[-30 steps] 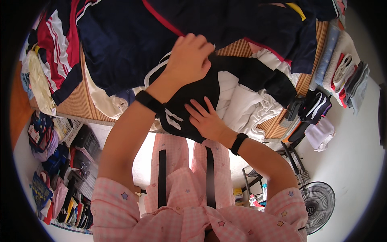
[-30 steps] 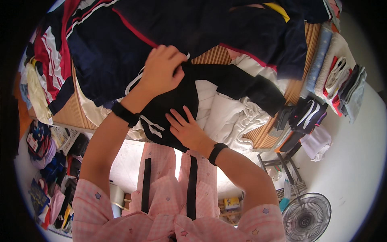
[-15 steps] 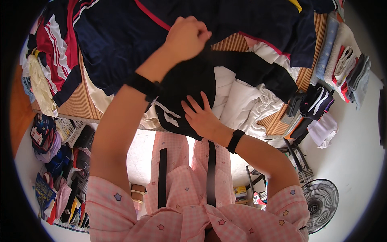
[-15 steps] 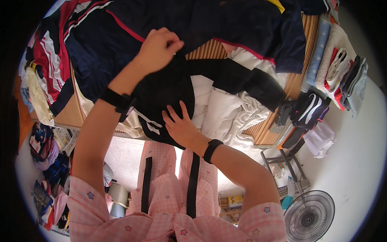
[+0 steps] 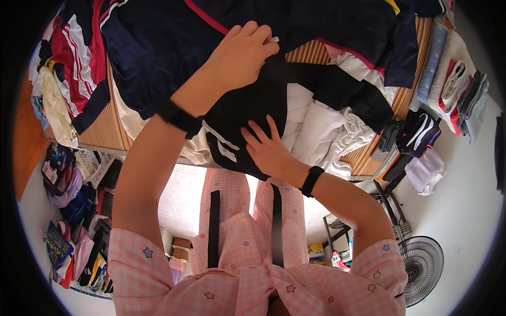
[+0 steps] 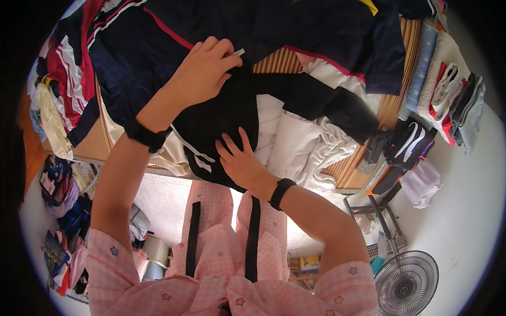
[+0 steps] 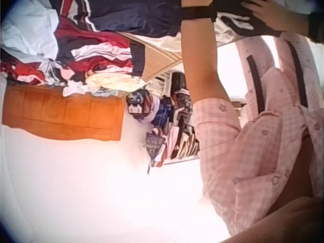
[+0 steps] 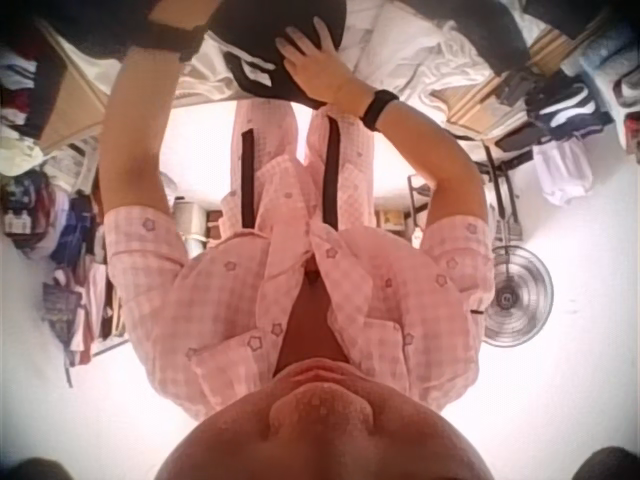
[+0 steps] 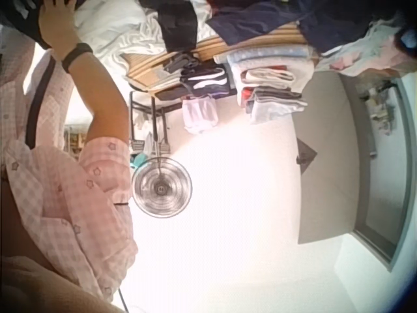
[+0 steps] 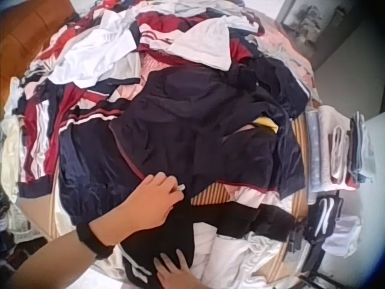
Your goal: The person folds different pieces of clothing including grey shorts, black jerseys, a denim skirt, and various shirts by hand on a bed.
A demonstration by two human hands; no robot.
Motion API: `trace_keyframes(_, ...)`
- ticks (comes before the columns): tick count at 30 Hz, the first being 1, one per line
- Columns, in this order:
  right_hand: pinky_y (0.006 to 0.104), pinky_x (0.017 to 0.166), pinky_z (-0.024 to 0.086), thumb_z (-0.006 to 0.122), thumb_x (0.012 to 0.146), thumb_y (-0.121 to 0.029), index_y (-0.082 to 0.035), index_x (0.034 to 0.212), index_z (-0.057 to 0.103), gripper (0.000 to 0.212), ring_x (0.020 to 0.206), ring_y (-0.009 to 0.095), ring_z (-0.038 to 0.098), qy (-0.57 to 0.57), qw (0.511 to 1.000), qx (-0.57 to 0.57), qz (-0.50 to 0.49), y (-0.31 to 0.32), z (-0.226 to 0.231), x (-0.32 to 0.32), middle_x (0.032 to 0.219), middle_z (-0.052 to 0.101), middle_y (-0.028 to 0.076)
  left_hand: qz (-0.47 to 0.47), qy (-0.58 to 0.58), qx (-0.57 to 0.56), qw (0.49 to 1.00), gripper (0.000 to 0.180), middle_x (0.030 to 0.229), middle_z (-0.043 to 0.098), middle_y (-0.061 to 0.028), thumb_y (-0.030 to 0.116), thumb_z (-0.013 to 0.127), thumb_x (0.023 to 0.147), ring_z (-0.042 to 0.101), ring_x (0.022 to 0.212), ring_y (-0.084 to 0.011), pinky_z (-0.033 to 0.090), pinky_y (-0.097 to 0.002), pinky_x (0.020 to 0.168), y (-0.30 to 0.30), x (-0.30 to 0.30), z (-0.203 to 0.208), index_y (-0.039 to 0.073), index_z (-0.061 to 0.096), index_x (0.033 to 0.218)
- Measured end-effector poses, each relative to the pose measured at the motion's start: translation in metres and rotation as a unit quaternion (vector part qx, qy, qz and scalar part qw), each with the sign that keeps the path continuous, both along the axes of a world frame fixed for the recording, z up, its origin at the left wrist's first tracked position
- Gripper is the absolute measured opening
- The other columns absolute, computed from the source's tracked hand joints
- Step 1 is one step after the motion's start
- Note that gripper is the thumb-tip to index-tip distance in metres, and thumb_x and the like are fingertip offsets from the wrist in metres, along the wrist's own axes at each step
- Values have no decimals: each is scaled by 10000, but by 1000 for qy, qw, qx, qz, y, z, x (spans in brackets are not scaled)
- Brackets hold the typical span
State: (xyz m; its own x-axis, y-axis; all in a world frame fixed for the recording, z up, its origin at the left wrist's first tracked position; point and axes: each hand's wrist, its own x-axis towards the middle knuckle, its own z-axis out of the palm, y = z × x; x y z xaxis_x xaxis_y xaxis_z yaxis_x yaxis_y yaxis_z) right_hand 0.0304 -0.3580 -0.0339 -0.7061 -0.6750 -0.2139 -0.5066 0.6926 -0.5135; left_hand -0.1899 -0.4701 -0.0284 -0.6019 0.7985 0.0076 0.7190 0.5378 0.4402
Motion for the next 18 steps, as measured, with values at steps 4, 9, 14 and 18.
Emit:
trace_keyframes(4, 674, 1110, 174, 575, 823, -174, -44, 929, 696, 206, 1333, 341, 364, -1, 1000, -4, -5, 1, -1, 2, 1333, 504, 131, -47, 40, -57, 997, 244, 1015, 530, 3, 47, 693, 692, 502, 1006, -181, 400, -304, 839, 9, -7, -6, 124, 661, 921)
trace_keyframes(9, 657, 1118, 176, 581, 816, -162, -36, 922, 680, 192, 1344, 335, 353, 3, 1000, 5, 15, 4, -1, 2, 1350, 496, 121, -85, 131, -22, 987, 266, 1037, 533, 14, 74, 704, 699, 501, 1019, -171, 391, -294, 852, 13, -9, -11, 132, 652, 954)
trace_keyframes(14, 638, 1127, 171, 623, 781, -202, -42, 944, 672, 233, 1325, 321, 369, -23, 999, -23, 13, 9, 0, -1, 1342, 507, 119, 66, 122, 70, 988, 259, 1049, 571, -31, 129, 717, 769, 551, 982, -217, 431, -335, 833, 14, -6, -4, 99, 637, 1013)
trace_keyframes(18, 634, 1112, 182, 693, 703, -250, -48, 934, 676, 307, 1252, 308, 430, -94, 992, -76, -23, 13, 14, -12, 1250, 571, 108, 161, -72, 205, 963, 403, 1056, 614, -97, 186, 731, 786, 598, 987, -291, 470, -401, 861, -36, 33, 32, 67, 597, 1147)
